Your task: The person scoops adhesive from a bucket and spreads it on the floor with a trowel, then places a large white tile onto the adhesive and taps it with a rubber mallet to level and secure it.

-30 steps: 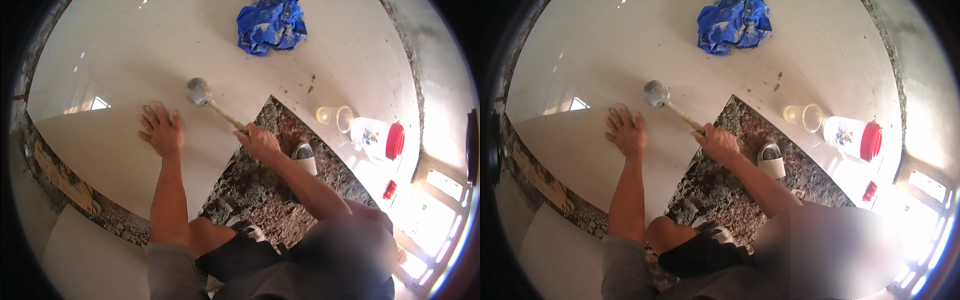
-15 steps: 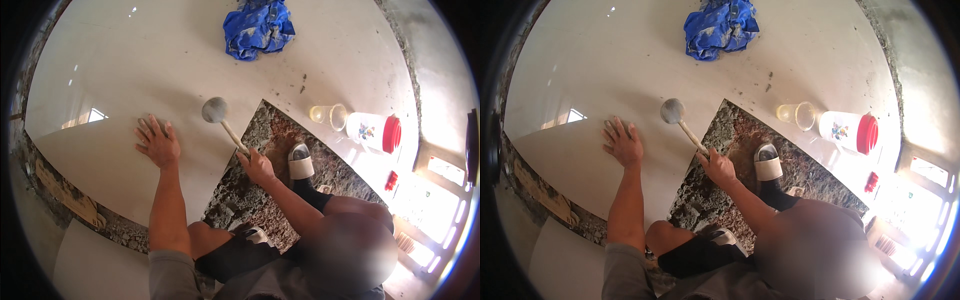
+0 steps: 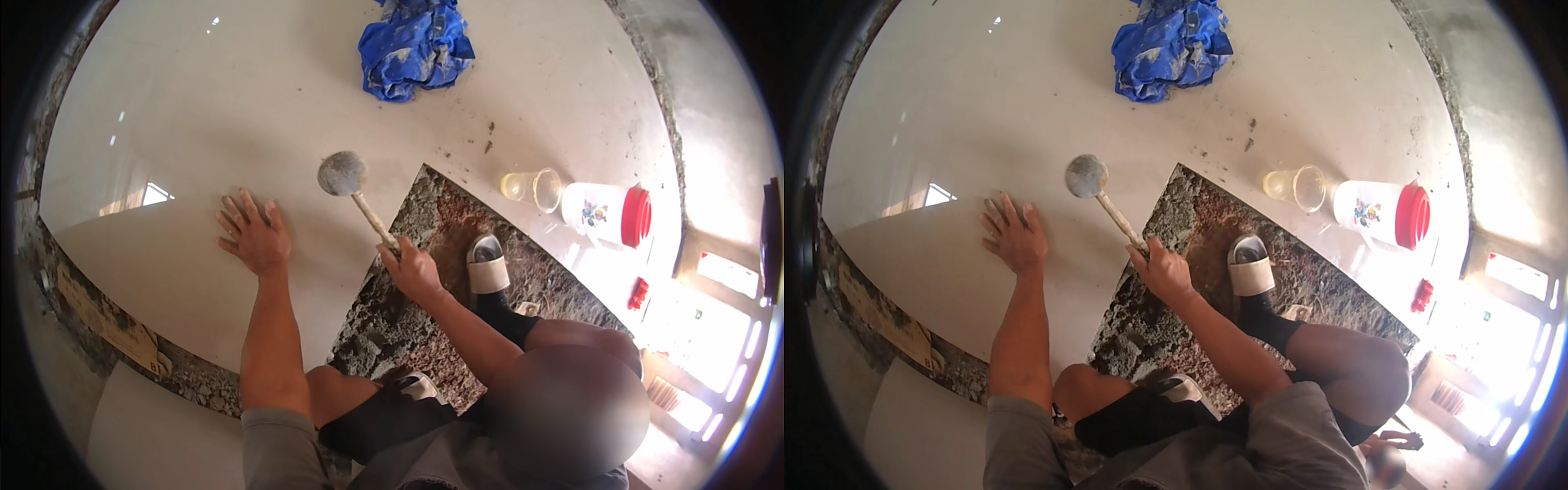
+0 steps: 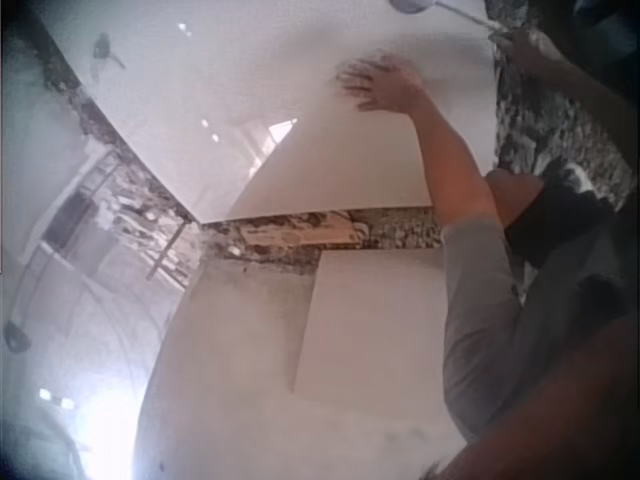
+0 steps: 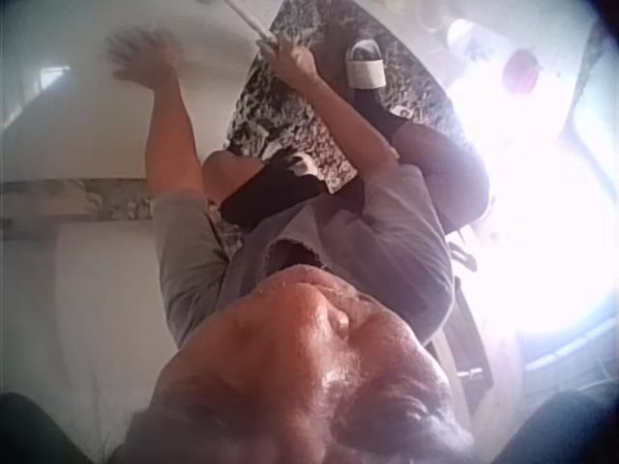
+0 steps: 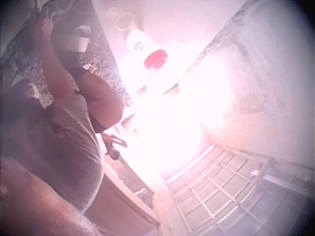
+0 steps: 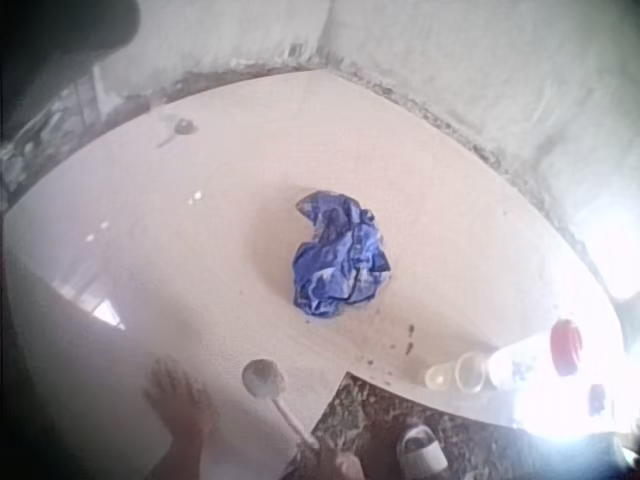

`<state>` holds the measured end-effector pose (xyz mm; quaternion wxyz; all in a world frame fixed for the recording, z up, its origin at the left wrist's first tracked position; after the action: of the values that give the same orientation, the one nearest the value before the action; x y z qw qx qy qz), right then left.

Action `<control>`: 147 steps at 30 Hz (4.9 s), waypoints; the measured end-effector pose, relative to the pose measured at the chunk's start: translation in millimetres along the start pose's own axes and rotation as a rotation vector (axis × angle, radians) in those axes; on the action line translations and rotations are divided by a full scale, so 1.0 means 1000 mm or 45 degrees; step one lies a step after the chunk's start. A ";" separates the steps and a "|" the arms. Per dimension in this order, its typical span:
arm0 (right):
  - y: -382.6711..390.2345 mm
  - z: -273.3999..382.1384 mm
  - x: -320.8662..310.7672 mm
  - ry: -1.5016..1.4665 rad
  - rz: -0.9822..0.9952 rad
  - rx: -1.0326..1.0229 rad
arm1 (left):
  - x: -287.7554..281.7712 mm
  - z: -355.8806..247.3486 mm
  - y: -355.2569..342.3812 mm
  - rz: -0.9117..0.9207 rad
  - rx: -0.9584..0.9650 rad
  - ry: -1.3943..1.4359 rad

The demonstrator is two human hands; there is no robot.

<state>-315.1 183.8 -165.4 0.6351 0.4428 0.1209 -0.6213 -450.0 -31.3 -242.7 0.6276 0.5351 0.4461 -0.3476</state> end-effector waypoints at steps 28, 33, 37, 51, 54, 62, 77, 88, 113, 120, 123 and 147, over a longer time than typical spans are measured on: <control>-0.045 0.014 0.003 0.168 0.167 0.055 | -0.002 0.007 -0.008 0.004 0.030 0.085; -0.048 0.048 -0.017 -0.230 0.096 -0.103 | -0.013 0.005 -0.011 0.183 -0.038 0.146; -0.077 0.069 -0.011 -0.297 0.079 -0.243 | -0.015 0.007 -0.015 0.168 -0.033 0.220; -0.095 0.031 0.008 0.026 0.108 -0.262 | -0.016 0.008 -0.022 0.112 -0.066 0.216; -0.080 0.017 0.006 0.350 0.194 -0.059 | -0.012 0.006 -0.028 0.077 -0.099 0.152; -0.004 -0.024 -0.009 0.051 0.136 0.035 | -0.008 0.000 -0.025 -0.034 -0.054 0.055; -0.001 -0.026 -0.005 -0.029 0.241 0.017 | -0.007 0.000 -0.023 -0.056 -0.067 0.061; -0.073 -0.013 -0.035 0.184 0.323 0.087 | 0.006 0.007 -0.026 -0.133 -0.050 0.076; -0.006 -0.014 -0.011 0.010 0.225 -0.087 | 0.007 0.020 -0.007 -0.216 0.091 0.023; -0.052 -0.063 -0.007 0.917 0.299 -0.459 | 0.012 0.016 -0.012 -0.214 0.041 0.039; -0.062 -0.086 -0.008 1.567 0.385 -0.728 | 0.012 0.013 0.011 -0.149 -0.165 0.414; -0.072 0.037 -0.009 0.753 0.647 -0.524 | 0.059 0.084 0.178 0.073 -0.108 0.635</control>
<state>-395.7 174.9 -167.4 0.7807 0.4814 0.3061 -0.2550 -250.3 -78.6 -230.8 0.5295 0.5901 0.5859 -0.1679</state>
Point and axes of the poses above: each hand's wrist, its own y-axis away from the middle knuckle, its own x-axis out of the palm, z = x × y, the point moved 1 cm from there along -y, towards the middle knuckle, and after that the axes turned 12 degrees about z, right-handed, at the moved point
